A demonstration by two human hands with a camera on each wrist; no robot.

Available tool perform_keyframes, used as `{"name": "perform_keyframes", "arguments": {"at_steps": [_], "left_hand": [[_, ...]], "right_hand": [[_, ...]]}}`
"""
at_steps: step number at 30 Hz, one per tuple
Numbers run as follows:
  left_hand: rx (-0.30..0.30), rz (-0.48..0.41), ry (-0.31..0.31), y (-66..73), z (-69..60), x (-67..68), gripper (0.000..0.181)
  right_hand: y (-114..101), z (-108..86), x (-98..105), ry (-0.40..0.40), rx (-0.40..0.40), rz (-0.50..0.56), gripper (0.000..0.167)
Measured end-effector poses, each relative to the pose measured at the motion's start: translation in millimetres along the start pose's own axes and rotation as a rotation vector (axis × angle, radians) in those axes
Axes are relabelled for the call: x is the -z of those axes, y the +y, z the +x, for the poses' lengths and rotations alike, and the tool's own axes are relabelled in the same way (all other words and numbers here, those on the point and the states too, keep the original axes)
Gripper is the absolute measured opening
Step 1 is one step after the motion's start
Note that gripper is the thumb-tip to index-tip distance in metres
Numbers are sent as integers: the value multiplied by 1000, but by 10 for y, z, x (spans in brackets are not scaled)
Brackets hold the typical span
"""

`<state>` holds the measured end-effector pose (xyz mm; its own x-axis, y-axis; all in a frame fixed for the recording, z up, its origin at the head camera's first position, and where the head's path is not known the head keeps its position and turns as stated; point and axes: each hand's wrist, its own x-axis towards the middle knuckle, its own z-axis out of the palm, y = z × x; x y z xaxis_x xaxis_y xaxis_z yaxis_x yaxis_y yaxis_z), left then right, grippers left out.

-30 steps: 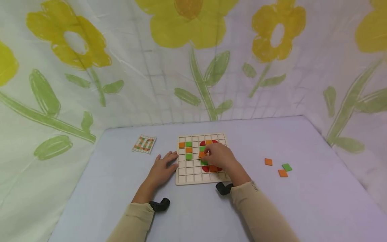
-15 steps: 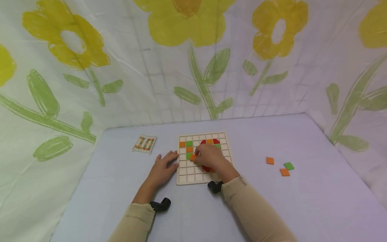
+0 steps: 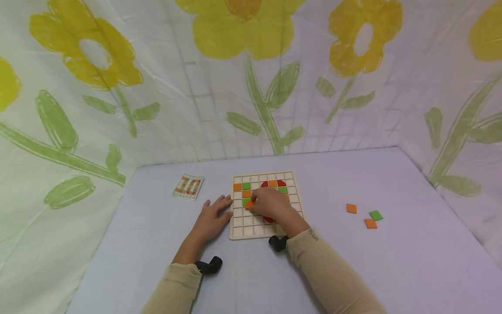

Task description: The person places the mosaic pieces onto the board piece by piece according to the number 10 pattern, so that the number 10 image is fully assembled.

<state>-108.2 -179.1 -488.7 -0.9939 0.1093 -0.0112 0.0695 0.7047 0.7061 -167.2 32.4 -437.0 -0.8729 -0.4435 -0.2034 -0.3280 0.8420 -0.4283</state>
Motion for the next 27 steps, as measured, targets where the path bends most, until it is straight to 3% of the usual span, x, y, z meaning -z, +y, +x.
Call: {"name": "perform_keyframes", "arguments": {"at_steps": [27], "left_hand": [[7,26,-6,14,-1,3,45]], "right_hand": [[-95,31,-69,47,1,-62,22]]}}
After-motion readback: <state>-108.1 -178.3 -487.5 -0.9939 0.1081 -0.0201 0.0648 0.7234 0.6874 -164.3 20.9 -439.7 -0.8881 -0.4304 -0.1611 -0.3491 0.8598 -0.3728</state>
